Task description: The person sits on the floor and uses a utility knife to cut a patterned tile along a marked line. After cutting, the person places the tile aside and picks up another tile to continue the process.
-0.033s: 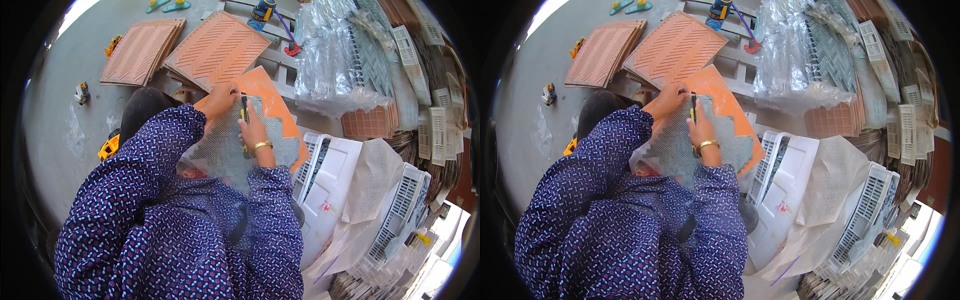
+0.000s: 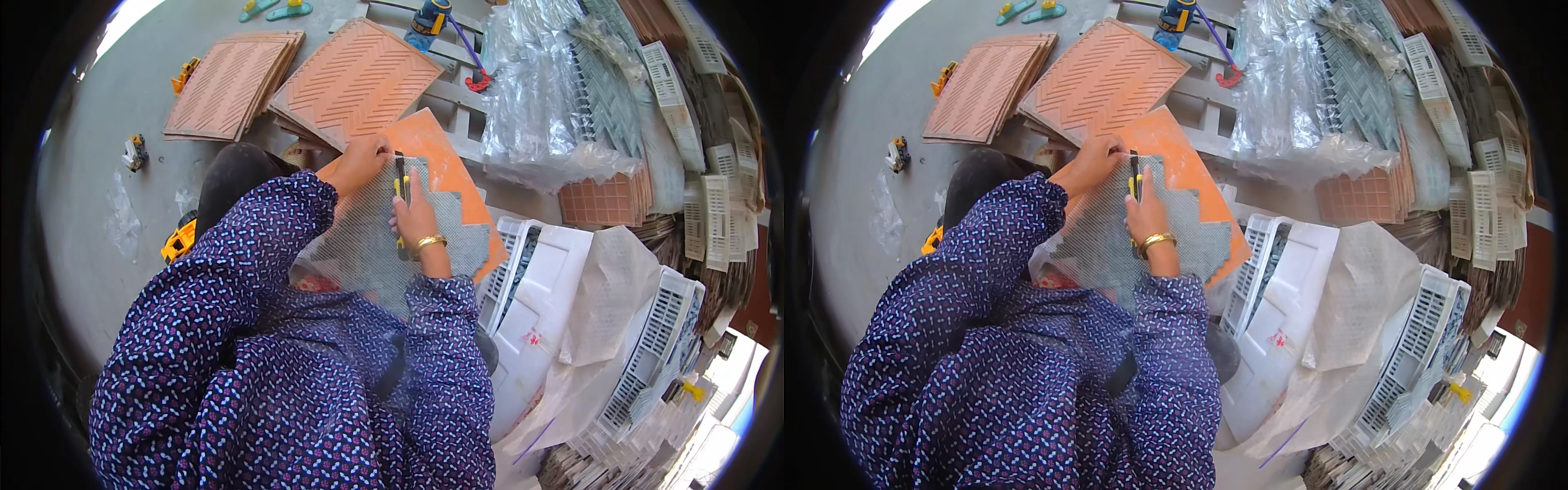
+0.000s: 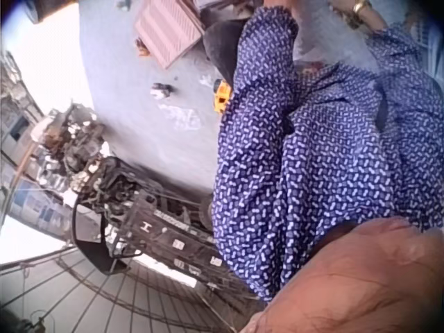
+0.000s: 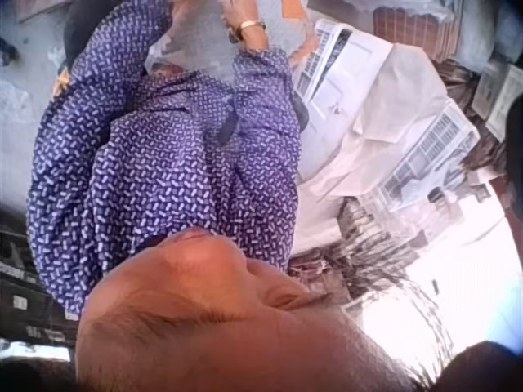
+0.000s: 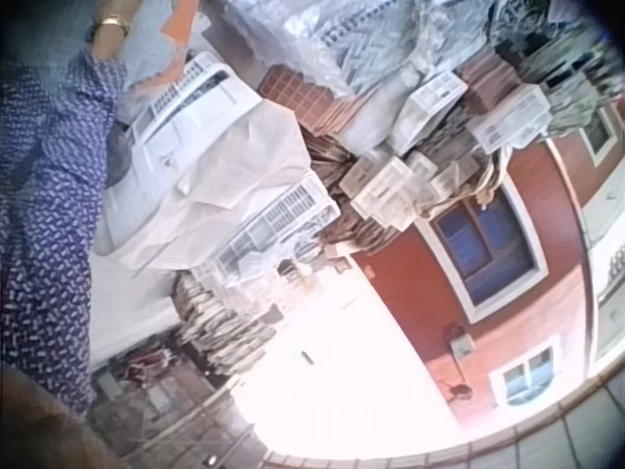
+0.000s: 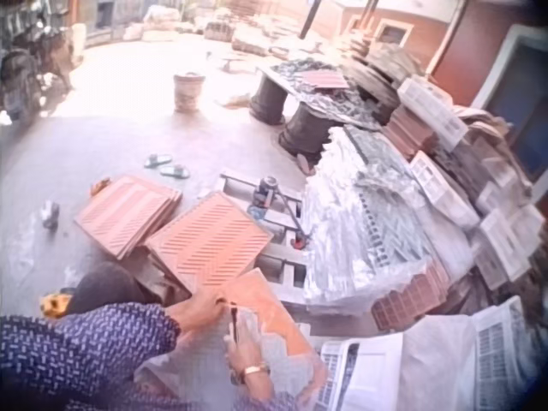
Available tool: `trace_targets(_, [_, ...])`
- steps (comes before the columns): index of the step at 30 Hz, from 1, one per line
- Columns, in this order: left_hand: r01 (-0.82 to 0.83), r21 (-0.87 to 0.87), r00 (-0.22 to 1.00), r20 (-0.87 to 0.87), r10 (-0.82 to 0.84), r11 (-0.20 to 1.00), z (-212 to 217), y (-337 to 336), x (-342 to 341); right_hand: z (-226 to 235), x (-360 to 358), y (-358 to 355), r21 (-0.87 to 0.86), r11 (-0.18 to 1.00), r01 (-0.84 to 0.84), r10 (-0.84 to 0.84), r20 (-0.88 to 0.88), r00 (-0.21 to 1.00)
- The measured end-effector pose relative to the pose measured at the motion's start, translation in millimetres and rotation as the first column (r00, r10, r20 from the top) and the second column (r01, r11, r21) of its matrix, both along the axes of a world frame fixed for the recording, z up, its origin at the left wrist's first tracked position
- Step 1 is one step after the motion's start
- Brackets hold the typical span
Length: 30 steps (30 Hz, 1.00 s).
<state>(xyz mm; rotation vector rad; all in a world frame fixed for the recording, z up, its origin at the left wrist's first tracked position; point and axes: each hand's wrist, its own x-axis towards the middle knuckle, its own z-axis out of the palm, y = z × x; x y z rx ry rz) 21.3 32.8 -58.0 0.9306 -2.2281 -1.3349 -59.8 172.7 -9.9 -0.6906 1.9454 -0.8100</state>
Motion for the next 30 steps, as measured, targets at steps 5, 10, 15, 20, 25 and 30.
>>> trace_targets(5, [-0.02, -0.056, 0.997, 0.073, 0.024, 0.998, 6, 6, 1, 0, 7, 18, -0.096, 0.995, 0.029, -0.025, 0.04, 0.999])
trace_targets(10, [0.028, -0.163, 0.995, 0.095, -0.012, 0.986, 14, 6, 2, -6, 1, 14, -0.034, 0.995, -0.095, 0.088, -0.167, 0.982])
trace_targets(15, [-0.021, -0.164, 0.998, 0.051, 0.03, 0.986, 5, 6, -4, -18, -4, 12, -0.077, 0.987, -0.138, 0.108, -0.311, 0.944])
trace_targets(20, [-0.044, -0.159, 0.997, 0.048, 0.052, 0.986, 11, 6, -1, 8, -5, 1, 0.052, 0.98, -0.191, 0.197, -0.347, 0.917])
trace_targets(25, [-0.053, -0.13, 0.996, 0.062, 0.061, 0.99, 12, 7, 3, 9, -3, 6, -0.002, 0.967, -0.253, 0.231, -0.404, 0.885])
trace_targets(30, [-0.043, -0.173, 0.999, -0.001, 0.043, 0.984, 13, 8, 7, 10, 3, 5, -0.026, 0.98, -0.197, 0.177, -0.338, 0.924])
